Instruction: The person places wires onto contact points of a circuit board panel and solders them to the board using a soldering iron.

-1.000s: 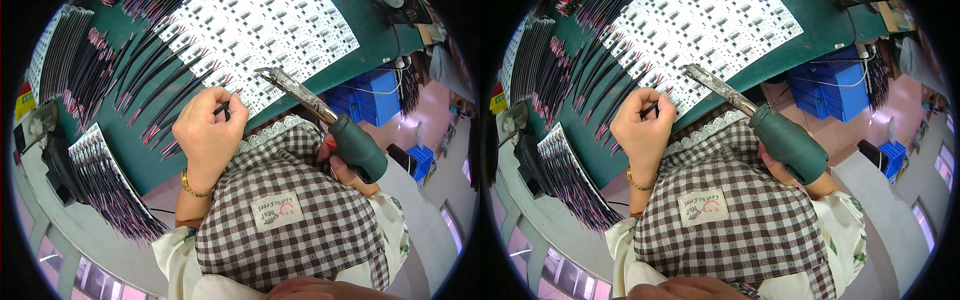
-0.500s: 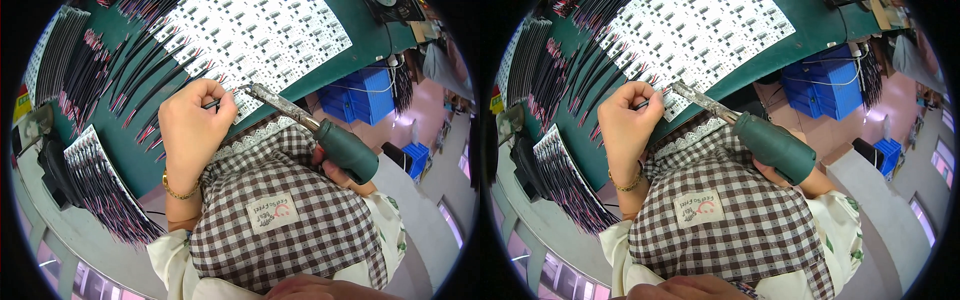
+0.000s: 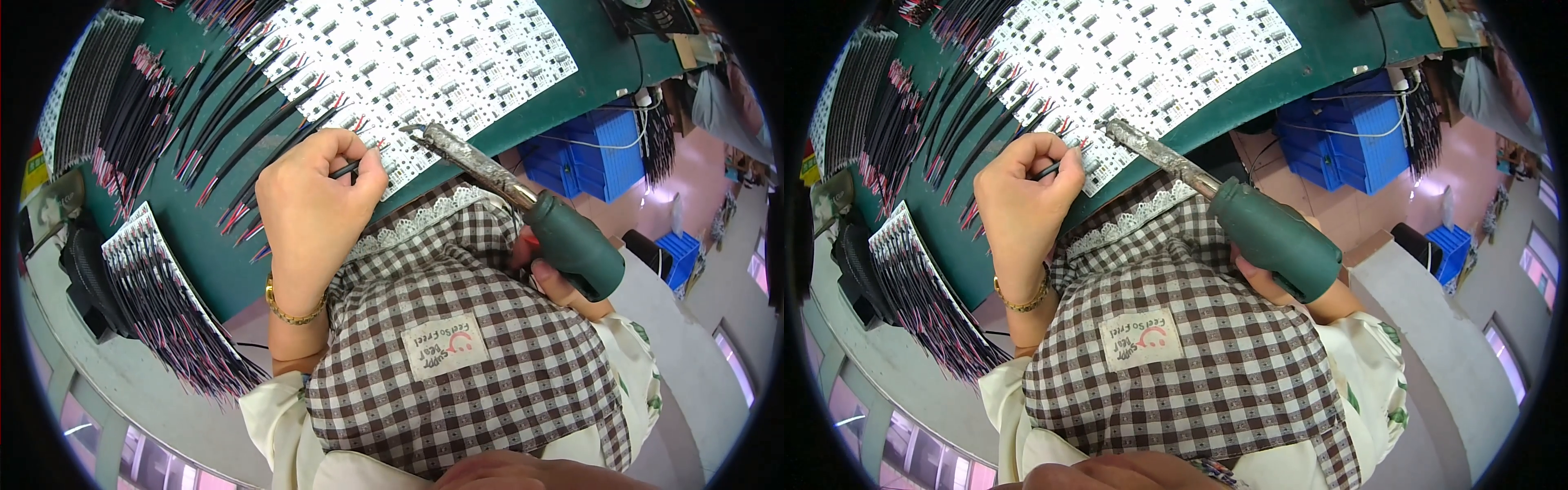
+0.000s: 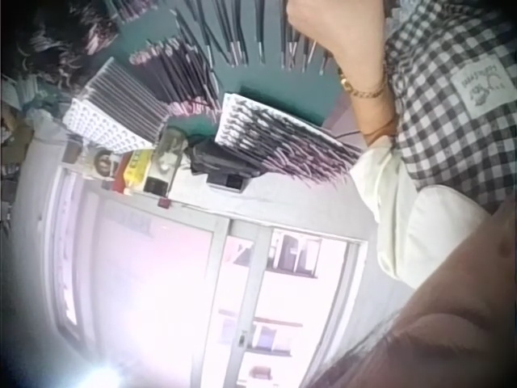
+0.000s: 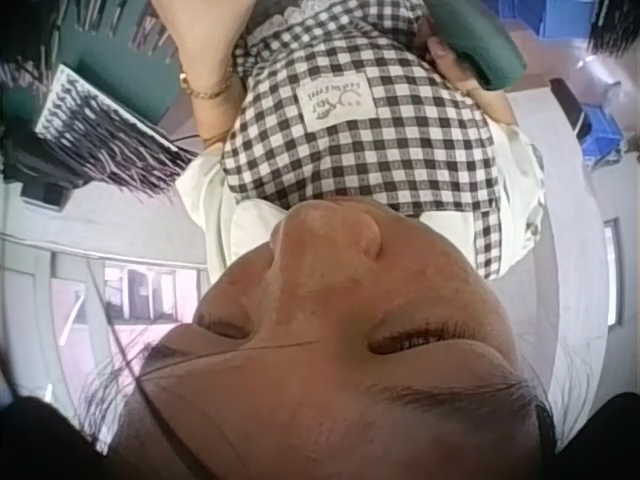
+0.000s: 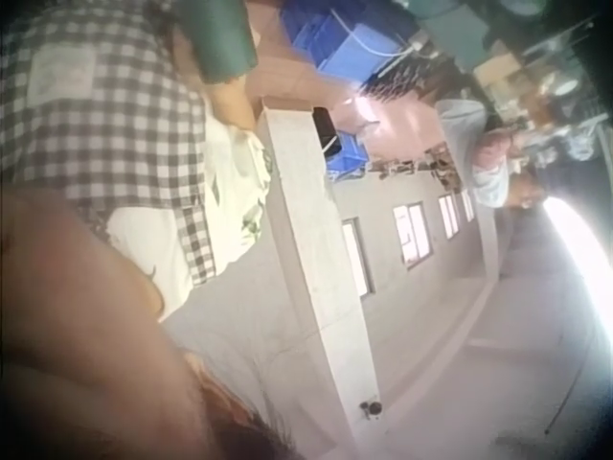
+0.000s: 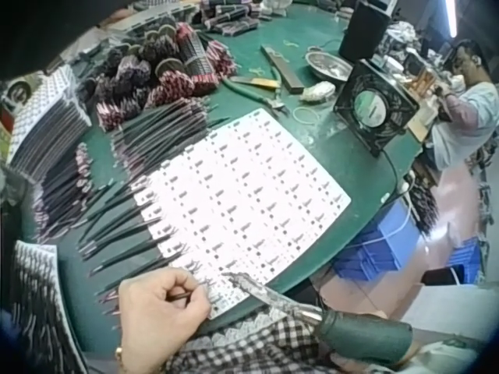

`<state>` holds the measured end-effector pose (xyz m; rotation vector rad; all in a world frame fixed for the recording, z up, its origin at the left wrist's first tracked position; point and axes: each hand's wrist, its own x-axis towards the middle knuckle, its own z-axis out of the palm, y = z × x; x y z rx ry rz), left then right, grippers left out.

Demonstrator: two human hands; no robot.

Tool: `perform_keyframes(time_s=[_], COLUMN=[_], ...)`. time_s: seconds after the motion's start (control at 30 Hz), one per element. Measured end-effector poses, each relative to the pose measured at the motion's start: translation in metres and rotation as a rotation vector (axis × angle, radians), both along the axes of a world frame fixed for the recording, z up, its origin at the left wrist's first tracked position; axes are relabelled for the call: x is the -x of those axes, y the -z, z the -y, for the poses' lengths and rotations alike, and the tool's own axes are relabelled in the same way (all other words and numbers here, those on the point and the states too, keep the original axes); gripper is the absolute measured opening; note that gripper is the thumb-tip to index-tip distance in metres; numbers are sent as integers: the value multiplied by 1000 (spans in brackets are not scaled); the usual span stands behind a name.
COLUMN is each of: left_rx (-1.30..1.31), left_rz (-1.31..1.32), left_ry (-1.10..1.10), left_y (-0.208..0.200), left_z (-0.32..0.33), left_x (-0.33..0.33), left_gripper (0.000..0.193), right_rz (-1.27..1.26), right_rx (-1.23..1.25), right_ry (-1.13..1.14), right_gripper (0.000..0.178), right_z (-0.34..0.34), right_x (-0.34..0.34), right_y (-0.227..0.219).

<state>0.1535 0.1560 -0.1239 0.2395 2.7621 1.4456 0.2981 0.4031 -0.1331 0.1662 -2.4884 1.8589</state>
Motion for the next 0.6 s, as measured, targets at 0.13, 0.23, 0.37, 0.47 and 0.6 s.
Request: perform_keyframes(time_s=[0.13,0.23,0.37,0.47,0.6], left_rx=[37,55,66,41,50], left_rz=[-35,-36,30,69,12], left_ry=[-4,6,32,55,114], left_y=[-2,-3,-6,-5,0], left_z=[3,0,-8,3,8], left_x=[0,2,10,23,27], left_gripper=[10,9,10,9,8], right_rz=[-29,57,56,133,127], right_rx=[-76,-28,24,-83,-167], right_ry=[-13,-16,0,-136,-125], right_gripper=[17,16,16,17,19], right_z=[2,6,-1,1,2], right_x=[6,13,10,31,28], right_y=[-14,-26,-10,-21,-14])
